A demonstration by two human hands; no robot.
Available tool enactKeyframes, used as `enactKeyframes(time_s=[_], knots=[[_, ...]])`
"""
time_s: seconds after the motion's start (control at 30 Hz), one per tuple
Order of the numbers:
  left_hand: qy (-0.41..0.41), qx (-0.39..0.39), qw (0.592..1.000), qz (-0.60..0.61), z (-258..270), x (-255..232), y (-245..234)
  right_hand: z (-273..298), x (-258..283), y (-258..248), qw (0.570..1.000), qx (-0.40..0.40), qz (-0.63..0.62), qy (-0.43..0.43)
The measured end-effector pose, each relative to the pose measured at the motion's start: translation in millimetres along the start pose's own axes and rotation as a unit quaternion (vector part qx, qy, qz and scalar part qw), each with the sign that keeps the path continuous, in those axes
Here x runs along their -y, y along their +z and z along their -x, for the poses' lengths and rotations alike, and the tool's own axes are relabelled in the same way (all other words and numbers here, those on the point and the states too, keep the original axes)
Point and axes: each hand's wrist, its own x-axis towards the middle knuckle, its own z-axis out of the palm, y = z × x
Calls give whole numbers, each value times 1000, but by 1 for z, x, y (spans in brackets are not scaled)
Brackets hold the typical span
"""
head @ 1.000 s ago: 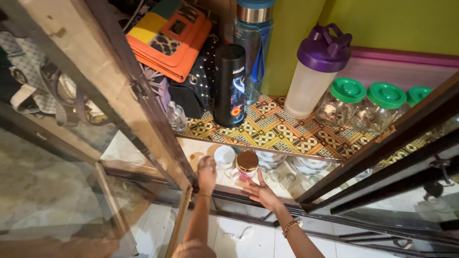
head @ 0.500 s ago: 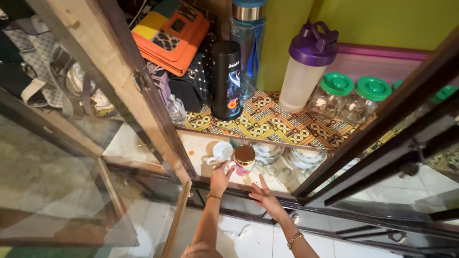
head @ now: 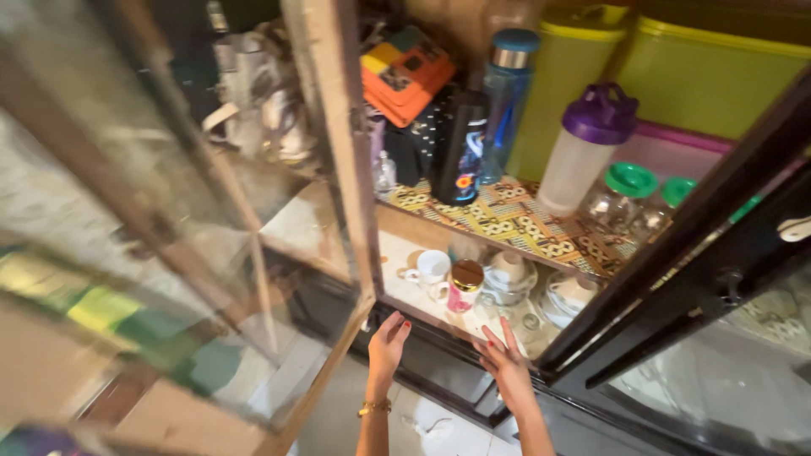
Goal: The person wipes various containers and a mug with a pink cloth and places some of them inside a glass cabinet. The person also sorts small plastic items into a green organizer tray on a blue table.
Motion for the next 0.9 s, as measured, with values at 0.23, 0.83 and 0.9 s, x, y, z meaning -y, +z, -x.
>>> enactKeyframes(time_s=[0.23,0.83,0.9], knots=[[-3,-68,993,92,85,6,-65,36,-3,18,998,52,15,16],[-4,-375,922,99,311,36,-243,114,-89,137,941,306,89,110],[6,-396,912,109,327,40,-256,126,-98,150,934,324,92,118]])
